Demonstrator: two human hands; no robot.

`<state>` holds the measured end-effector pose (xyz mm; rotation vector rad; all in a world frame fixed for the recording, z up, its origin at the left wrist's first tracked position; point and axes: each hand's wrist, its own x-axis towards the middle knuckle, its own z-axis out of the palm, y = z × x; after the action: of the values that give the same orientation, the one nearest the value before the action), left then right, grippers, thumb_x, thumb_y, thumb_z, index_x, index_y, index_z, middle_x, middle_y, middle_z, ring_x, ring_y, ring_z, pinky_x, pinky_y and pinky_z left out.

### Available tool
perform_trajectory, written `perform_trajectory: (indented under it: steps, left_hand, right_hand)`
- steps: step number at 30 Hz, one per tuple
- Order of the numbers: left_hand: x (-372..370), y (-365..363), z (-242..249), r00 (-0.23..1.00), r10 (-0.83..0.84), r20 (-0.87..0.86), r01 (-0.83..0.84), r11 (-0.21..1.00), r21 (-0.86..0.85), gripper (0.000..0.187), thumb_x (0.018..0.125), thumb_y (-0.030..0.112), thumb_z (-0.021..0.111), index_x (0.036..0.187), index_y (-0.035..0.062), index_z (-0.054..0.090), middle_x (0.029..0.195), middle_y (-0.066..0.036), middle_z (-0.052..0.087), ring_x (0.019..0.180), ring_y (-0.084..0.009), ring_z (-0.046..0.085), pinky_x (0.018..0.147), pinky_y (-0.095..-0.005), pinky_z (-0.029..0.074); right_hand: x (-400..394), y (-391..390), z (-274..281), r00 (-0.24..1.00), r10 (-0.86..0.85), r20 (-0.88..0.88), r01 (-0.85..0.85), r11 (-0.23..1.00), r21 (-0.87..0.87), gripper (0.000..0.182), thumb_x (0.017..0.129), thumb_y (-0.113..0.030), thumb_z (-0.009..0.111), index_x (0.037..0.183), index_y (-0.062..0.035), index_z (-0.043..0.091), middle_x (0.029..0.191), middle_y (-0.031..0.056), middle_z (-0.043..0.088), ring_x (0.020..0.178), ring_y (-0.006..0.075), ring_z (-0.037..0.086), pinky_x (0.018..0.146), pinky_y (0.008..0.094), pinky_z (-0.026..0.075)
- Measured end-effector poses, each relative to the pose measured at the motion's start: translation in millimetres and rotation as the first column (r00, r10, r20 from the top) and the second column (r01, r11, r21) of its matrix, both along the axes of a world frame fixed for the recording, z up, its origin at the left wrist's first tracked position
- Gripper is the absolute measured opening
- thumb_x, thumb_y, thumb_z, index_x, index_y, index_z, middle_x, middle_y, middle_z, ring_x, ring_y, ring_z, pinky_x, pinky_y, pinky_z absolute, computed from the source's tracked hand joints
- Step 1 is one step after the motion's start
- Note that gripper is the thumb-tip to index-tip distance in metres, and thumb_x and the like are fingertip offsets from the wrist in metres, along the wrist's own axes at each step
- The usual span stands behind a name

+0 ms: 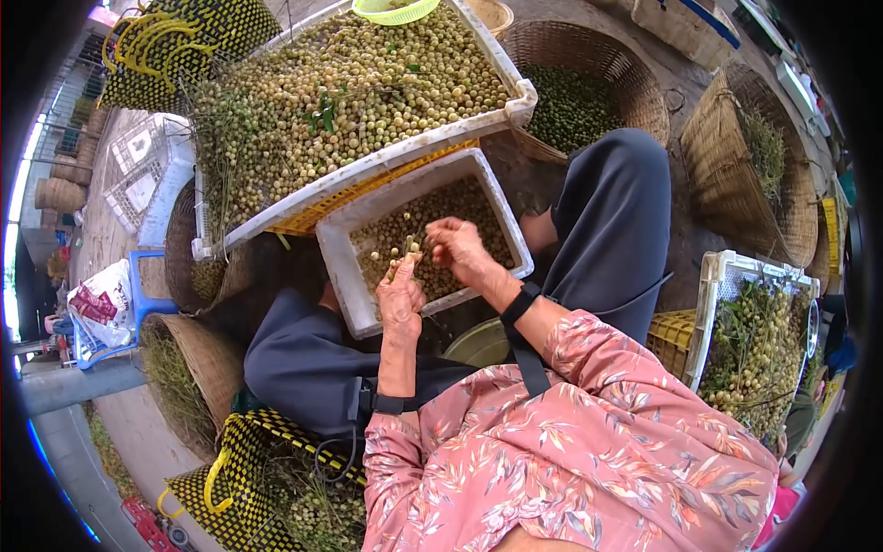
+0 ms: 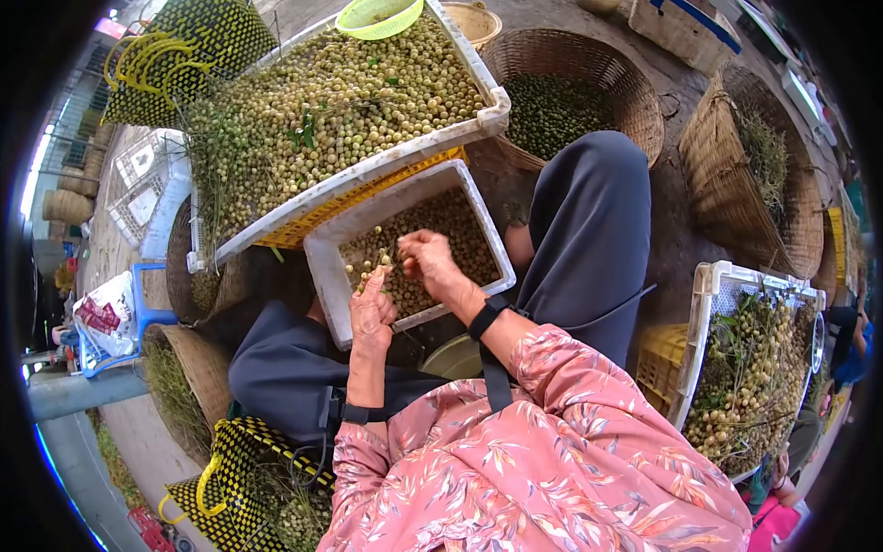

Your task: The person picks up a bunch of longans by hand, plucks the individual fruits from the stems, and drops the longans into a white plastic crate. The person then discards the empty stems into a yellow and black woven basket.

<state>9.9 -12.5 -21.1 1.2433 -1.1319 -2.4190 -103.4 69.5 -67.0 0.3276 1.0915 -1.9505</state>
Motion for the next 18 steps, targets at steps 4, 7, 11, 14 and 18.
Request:
perform_trajectory:
  steps: [4, 7, 11, 14, 18]
  left_hand:
    - [3, -4, -3, 0.997, 0.014, -0.081, -0.014, 1.0, 0.002, 0.018, 0.091, 0.026, 0.061, 0.095, 0.0086, 0.064, 0.047, 0.01, 0.029, 0.037, -0.0029, 0.025, 0.036, -0.0212, 0.02]
    - [-2, 2, 3, 0.995, 0.057, -0.076, -0.054, 0.998, 0.042, 0.018, 0.094, 0.025, 0.055, 0.098, 0.0079, 0.061, 0.051, 0.007, 0.031, 0.041, -0.0039, 0.029, 0.04, -0.0208, 0.023]
    - [3, -8, -7, 0.979, -0.028, -0.2, 0.066, 0.981, 0.185, 0.02, 0.096, 0.025, 0.051, 0.098, 0.0067, 0.059, 0.053, 0.007, 0.032, 0.041, -0.0044, 0.028, 0.04, -0.0204, 0.023]
    - [2, -7, 0, 0.981, -0.008, -0.193, 0.054, 0.971, 0.234, 0.024, 0.097, 0.027, 0.049, 0.094, 0.0058, 0.058, 0.052, 0.007, 0.031, 0.041, -0.0039, 0.026, 0.04, -0.0203, 0.022]
    - [4, -5, 3, 0.984, -0.042, -0.173, 0.081, 0.971, 0.225, 0.029, 0.098, 0.03, 0.046, 0.096, 0.0035, 0.059, 0.048, 0.008, 0.025, 0.038, -0.004, 0.022, 0.036, -0.0208, 0.018]
  right_hand:
    - [-31, 9, -13, 0.957, 0.169, -0.236, -0.113, 0.966, 0.235, 0.023, 0.089, -0.022, 0.058, 0.102, -0.0033, 0.06, 0.084, 0.0072, 0.061, 0.066, 0.0137, 0.06, 0.055, 0.0291, 0.052]
    - [-34, 6, -22, 0.583, 0.479, -0.656, 0.077, 0.772, 0.631, 0.038, 0.089, -0.034, 0.058, 0.113, -0.005, 0.058, 0.095, 0.0097, 0.06, 0.075, 0.0156, 0.062, 0.063, 0.0321, 0.052]
    - [-26, 14, 31, 0.86, 0.401, -0.315, -0.372, 0.916, 0.151, 0.057, 0.086, -0.05, 0.059, 0.125, -0.0094, 0.052, 0.104, 0.0059, 0.06, 0.079, 0.0137, 0.063, 0.063, 0.027, 0.049]
    - [-19, 8, 40, 0.846, 0.451, -0.284, -0.478, 0.878, -0.029, 0.041, 0.09, -0.039, 0.059, 0.119, -0.0108, 0.056, 0.097, 0.0006, 0.062, 0.073, 0.0063, 0.062, 0.058, 0.0195, 0.046]
    - [-12, 1, 28, 0.89, 0.341, -0.301, -0.385, 0.917, -0.1, 0.019, 0.089, -0.026, 0.063, 0.095, -0.0082, 0.063, 0.075, -0.0001, 0.063, 0.061, 0.006, 0.06, 0.048, 0.0187, 0.043]
